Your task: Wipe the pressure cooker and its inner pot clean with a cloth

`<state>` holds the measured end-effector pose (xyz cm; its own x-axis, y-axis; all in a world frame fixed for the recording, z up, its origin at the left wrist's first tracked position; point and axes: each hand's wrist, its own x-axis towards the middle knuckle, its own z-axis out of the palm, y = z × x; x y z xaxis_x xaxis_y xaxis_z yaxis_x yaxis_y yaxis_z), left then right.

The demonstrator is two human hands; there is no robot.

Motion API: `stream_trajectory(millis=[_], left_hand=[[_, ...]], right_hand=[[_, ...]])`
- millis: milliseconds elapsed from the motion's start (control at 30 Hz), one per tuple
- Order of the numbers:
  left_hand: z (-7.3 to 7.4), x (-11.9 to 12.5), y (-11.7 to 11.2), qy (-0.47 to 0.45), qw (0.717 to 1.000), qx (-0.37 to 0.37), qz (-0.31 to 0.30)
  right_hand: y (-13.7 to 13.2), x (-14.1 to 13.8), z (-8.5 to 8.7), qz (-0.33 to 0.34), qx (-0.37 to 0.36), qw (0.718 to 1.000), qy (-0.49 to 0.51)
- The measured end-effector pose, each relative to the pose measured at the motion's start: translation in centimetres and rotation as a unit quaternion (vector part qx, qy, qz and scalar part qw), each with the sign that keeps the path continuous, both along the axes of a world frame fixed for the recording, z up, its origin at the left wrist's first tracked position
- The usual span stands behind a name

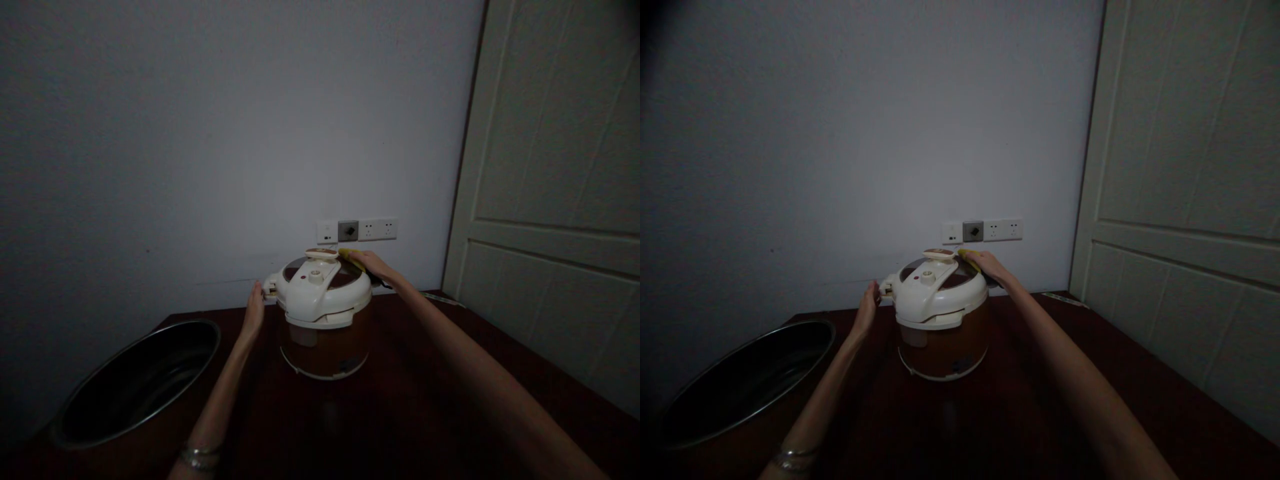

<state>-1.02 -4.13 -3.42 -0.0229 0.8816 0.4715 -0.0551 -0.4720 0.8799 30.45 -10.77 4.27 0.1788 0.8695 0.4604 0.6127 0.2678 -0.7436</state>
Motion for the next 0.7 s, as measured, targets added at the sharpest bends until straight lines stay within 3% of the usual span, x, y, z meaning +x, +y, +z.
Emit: stream_trajectory(millis=[167, 333, 467, 567, 700], left_hand=[[0.0, 1.2, -0.9, -0.062, 0.996, -0.011, -0.062], [0.0, 1.2, -0.7, -0.086, 0.994, -0.031, -0.068], [0.0, 1.2, -0.5, -0.072, 0.995, -0.024, -0.07], [0.1, 1.2, -0.8, -0.072, 0.995, -0.021, -0.067], [0.3, 1.4, -1.3, -0.057, 0.998, -0.019, -0.032]], right_hand=[[-2.8, -1.9, -0.9, -0.025, 0.019, 0.996, -0.079], [-7.9, -8.8, -3.0, -0.089, 0.11, 0.952, -0.271], [-10.2, -13.5, -4.9, -0.118, 0.157, 0.931, -0.309], [-9.9, -13.0, -4.9, -0.123, 0.158, 0.935, -0.292], [-6.7, -8.5, -2.5, -0.132, 0.089, 0.966, -0.203]])
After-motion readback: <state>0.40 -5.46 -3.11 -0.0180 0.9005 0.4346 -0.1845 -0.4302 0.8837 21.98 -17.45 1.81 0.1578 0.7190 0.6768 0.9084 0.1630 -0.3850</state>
